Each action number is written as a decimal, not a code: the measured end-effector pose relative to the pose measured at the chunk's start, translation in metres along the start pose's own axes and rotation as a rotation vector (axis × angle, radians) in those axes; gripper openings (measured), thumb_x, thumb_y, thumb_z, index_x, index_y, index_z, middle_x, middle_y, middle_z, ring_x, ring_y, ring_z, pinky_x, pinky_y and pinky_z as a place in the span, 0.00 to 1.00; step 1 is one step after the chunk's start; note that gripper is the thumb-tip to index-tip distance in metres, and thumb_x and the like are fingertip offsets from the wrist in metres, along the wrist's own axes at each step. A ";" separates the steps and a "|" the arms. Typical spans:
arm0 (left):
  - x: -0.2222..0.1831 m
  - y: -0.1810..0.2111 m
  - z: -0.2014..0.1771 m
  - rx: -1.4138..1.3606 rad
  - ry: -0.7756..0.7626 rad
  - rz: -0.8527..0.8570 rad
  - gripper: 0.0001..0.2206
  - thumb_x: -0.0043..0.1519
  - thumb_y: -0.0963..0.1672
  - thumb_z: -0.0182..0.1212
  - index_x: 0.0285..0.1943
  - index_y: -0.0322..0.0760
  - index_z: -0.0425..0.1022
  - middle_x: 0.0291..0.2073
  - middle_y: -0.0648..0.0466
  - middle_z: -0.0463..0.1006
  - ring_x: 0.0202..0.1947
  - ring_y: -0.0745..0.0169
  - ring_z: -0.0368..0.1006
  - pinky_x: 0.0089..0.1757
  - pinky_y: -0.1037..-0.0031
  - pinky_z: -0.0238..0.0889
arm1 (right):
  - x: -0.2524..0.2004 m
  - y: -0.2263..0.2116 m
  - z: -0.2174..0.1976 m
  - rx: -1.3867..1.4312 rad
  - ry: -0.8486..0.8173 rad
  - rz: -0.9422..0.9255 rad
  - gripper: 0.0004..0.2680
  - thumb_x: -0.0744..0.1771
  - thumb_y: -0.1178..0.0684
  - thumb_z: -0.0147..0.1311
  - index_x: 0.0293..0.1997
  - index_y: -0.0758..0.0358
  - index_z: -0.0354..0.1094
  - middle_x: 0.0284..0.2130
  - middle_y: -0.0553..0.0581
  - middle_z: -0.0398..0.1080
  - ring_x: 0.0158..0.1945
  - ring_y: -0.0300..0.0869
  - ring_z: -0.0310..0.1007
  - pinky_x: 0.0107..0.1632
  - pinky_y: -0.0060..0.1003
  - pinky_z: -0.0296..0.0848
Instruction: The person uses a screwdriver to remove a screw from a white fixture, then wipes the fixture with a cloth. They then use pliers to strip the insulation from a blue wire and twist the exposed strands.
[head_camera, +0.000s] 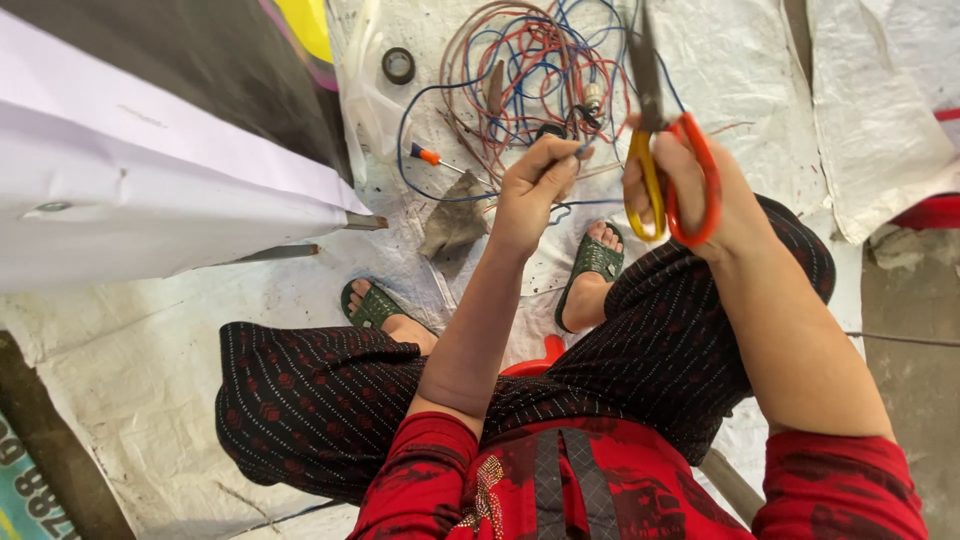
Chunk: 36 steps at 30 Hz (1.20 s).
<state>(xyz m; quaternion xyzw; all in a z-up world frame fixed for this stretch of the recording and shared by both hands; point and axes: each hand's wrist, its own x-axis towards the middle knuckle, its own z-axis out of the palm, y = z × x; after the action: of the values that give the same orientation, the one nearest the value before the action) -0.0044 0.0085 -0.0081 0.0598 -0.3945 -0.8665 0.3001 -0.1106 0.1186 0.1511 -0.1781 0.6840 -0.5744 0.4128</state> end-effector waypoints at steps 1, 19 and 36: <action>0.002 -0.004 -0.003 0.066 0.078 0.088 0.08 0.69 0.36 0.52 0.52 0.30 0.76 0.37 0.57 0.70 0.27 0.78 0.58 0.30 0.86 0.53 | -0.001 0.004 -0.003 -0.055 -0.100 -0.072 0.18 0.71 0.46 0.35 0.60 0.72 0.60 0.22 0.57 0.66 0.19 0.39 0.63 0.22 0.29 0.61; 0.008 0.007 -0.016 0.559 0.307 0.384 0.06 0.66 0.39 0.62 0.48 0.32 0.81 0.37 0.50 0.77 0.37 0.67 0.74 0.40 0.77 0.69 | 0.006 0.007 -0.001 -0.278 -0.502 -0.020 0.36 0.68 0.20 0.17 0.26 0.65 0.68 0.09 0.55 0.61 0.09 0.39 0.60 0.17 0.29 0.65; 0.006 0.002 -0.031 0.401 0.278 0.194 0.06 0.66 0.41 0.64 0.49 0.37 0.82 0.32 0.55 0.77 0.26 0.73 0.72 0.30 0.82 0.67 | 0.010 0.028 -0.009 -0.287 -0.367 -0.229 0.23 0.73 0.37 0.34 0.35 0.70 0.70 0.10 0.54 0.61 0.09 0.40 0.59 0.17 0.27 0.58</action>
<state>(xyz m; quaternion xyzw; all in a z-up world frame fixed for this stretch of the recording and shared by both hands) 0.0022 -0.0155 -0.0273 0.1983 -0.5175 -0.7215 0.4151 -0.1175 0.1246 0.1217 -0.4123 0.6476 -0.4725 0.4328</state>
